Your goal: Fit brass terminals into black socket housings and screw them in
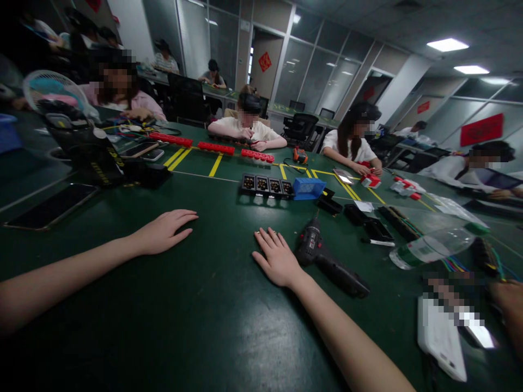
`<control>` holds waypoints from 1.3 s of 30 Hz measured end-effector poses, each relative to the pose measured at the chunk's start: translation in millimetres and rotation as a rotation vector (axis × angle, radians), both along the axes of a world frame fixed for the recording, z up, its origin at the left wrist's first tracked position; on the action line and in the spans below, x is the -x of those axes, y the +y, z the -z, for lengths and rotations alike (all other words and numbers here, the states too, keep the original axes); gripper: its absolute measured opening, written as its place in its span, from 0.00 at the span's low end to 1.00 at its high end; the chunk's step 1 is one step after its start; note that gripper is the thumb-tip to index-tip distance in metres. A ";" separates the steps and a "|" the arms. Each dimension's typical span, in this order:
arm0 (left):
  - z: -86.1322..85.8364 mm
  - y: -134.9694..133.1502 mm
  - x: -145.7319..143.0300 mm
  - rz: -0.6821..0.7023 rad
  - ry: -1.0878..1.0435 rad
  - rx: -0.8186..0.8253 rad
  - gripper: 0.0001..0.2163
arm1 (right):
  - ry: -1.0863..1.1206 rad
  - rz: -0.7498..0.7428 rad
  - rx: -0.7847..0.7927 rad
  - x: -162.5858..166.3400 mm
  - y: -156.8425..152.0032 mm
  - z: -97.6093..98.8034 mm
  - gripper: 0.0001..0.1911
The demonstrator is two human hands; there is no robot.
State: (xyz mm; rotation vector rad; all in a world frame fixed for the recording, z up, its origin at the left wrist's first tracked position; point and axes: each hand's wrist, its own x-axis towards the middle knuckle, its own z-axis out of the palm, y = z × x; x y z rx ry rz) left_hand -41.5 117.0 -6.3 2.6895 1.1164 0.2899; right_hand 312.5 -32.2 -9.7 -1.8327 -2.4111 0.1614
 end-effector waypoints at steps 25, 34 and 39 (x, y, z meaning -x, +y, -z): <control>0.1 91.3 74.6 -0.452 0.011 -0.169 0.30 | 0.058 -0.002 -0.043 -3.2 0.4 5.4 0.35; -5.3 80.6 66.5 -0.412 -0.042 -0.210 0.27 | 0.060 0.004 -0.059 -2.3 -0.3 4.6 0.34; -4.8 72.9 54.5 -0.327 -0.069 -0.254 0.23 | 0.062 0.005 -0.061 -2.2 -0.7 4.3 0.34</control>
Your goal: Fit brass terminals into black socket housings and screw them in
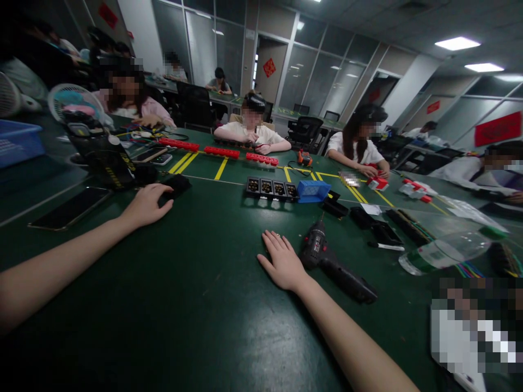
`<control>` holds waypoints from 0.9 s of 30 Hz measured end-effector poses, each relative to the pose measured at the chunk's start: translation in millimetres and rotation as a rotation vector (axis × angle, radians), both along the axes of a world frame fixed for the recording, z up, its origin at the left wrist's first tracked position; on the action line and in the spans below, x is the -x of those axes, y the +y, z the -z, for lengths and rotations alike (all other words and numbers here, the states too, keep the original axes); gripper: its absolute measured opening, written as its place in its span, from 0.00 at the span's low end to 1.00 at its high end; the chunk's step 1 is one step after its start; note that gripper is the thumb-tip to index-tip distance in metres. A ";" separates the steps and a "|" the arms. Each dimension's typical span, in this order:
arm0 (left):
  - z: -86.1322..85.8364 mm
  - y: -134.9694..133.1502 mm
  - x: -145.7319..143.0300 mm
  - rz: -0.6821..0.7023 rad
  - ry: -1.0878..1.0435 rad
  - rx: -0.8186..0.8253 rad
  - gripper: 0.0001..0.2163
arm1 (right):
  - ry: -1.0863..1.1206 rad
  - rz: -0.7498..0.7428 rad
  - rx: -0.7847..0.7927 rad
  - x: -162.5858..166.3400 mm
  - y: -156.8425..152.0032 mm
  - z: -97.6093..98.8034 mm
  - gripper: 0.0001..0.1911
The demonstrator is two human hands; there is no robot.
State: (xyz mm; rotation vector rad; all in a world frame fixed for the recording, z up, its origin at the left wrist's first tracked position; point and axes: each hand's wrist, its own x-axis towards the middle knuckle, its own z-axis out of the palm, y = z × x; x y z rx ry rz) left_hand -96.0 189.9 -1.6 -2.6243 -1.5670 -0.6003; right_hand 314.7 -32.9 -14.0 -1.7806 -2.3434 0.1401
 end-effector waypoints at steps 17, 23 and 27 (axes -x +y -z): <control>10.8 6.5 -2.3 -0.107 -0.140 0.039 0.32 | 0.030 -0.004 -0.014 -1.4 1.2 2.4 0.33; 0.3 -21.4 -13.5 0.150 -0.108 -0.146 0.26 | 0.031 0.000 -0.019 -1.9 1.2 2.3 0.33; -1.0 -54.0 -32.5 0.525 0.074 -0.107 0.19 | 0.038 -0.003 -0.027 -2.3 0.9 2.4 0.33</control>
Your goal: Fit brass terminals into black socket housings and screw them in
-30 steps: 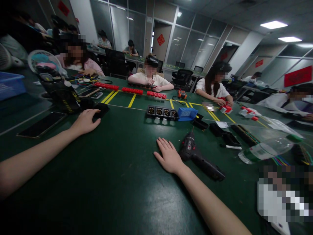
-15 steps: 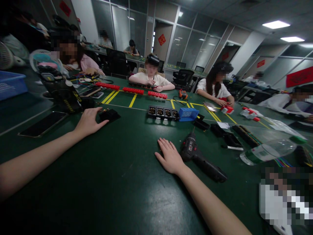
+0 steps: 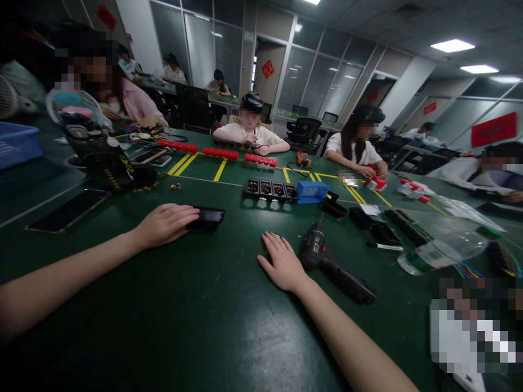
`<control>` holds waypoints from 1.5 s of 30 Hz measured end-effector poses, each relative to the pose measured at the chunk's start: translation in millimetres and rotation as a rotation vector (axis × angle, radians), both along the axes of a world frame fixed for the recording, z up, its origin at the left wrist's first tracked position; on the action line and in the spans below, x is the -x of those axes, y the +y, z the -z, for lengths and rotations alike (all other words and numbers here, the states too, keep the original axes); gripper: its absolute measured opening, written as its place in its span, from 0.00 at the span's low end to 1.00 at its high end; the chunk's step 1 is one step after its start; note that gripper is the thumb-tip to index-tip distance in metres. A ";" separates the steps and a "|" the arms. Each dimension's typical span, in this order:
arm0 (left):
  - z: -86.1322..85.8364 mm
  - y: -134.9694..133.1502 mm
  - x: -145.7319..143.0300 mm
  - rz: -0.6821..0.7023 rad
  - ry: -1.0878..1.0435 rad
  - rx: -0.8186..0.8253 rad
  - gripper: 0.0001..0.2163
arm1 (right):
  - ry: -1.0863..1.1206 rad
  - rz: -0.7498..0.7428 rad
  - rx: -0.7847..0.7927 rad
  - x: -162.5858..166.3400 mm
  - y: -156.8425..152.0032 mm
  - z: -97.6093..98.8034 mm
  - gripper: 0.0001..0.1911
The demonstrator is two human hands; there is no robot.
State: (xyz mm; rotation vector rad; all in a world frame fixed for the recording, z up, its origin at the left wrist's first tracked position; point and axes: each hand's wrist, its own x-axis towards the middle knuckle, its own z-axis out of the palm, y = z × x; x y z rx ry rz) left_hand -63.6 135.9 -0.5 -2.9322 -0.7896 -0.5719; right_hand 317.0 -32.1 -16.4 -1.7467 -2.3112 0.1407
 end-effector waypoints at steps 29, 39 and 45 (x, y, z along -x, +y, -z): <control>7.7 45.8 -72.6 -0.574 -0.075 0.114 0.32 | -0.014 0.024 0.017 1.1 -0.3 -1.6 0.33; 5.9 84.3 -35.8 -0.597 -0.001 0.091 0.30 | 0.000 0.017 -0.008 0.6 -0.7 0.0 0.34; 11.2 122.9 1.0 -0.597 0.192 0.251 0.29 | 0.013 0.019 -0.002 0.5 -1.4 -1.0 0.34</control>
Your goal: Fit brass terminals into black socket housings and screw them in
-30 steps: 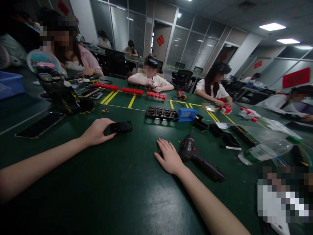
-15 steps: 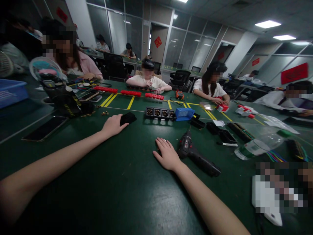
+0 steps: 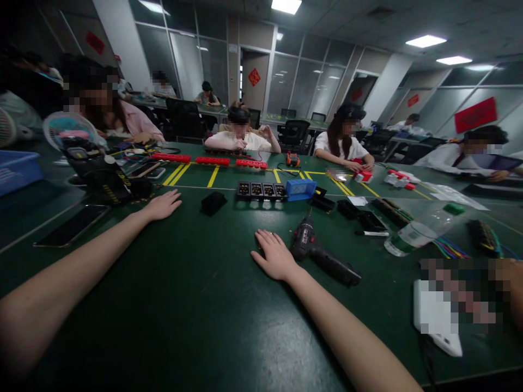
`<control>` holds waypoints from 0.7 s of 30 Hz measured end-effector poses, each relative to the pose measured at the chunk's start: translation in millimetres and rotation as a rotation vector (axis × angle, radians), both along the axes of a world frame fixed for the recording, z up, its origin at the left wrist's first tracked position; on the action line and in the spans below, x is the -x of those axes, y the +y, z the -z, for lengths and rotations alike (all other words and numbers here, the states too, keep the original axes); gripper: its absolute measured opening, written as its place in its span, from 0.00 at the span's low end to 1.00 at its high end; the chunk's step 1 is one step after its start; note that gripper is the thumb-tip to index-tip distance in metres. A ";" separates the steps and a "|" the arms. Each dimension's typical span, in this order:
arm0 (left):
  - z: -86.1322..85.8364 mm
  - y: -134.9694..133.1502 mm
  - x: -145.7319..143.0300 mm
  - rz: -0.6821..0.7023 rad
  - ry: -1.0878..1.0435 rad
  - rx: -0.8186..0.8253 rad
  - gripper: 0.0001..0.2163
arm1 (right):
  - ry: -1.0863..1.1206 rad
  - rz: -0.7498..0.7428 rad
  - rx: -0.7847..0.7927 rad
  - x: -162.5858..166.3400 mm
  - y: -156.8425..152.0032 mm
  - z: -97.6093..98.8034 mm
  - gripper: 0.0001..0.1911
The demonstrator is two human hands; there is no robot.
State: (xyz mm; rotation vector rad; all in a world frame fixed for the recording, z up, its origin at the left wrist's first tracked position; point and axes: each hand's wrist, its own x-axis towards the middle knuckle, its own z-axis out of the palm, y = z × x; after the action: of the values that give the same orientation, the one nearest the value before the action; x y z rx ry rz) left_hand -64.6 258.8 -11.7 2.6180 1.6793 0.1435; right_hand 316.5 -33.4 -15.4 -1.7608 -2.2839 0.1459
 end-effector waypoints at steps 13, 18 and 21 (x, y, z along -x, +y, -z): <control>3.8 -170.9 -36.8 0.521 -0.023 0.136 0.29 | 0.027 0.006 0.001 0.0 0.3 0.9 0.34; -7.0 -208.6 -84.6 0.737 -0.093 0.139 0.29 | 0.088 0.014 -0.056 1.3 -2.5 -0.8 0.38; -3.9 -208.3 -84.5 0.707 -0.139 0.139 0.27 | 0.105 -0.002 -0.087 1.7 -5.7 -2.6 0.39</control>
State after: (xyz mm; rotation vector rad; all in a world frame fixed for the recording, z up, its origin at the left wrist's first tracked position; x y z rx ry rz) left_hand 19.9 50.4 -7.8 2.8216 0.6275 0.1719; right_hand 314.8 -39.1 -12.9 -1.6673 -2.1850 0.1337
